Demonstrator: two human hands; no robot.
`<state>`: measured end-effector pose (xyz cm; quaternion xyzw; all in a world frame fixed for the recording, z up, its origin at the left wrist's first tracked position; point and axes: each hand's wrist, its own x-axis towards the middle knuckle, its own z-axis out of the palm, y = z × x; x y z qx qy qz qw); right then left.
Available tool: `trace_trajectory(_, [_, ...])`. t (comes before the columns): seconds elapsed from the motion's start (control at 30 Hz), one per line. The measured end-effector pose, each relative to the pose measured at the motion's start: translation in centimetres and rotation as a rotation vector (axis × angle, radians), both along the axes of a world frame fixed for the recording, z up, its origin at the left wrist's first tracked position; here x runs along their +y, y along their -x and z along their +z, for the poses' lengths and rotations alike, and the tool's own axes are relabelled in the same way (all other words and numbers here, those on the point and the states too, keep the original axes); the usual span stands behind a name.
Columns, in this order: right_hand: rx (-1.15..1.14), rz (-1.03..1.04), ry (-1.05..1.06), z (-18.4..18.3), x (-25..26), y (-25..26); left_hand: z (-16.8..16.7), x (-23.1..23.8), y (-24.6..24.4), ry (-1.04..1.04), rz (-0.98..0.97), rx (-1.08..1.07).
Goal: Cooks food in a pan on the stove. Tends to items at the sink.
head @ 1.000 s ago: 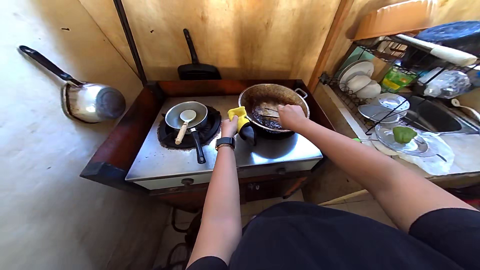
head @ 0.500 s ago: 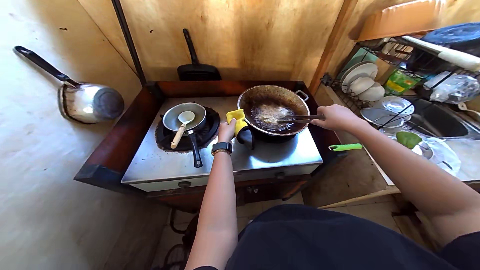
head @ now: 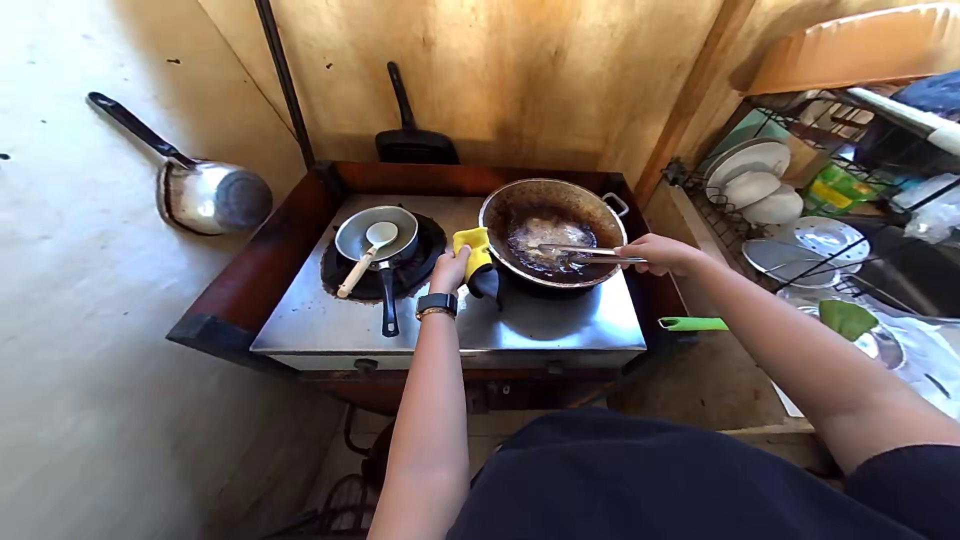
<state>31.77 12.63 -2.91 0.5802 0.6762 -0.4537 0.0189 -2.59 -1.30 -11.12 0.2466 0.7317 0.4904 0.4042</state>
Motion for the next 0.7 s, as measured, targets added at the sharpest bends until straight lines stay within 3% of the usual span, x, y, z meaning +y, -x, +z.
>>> trace_trajectory(0.7, [-0.046, 0.25, -0.265, 4.1, -0.5, 2.8, -0.6, 0.3, 0.1, 0.037, 0.037, 0.055])
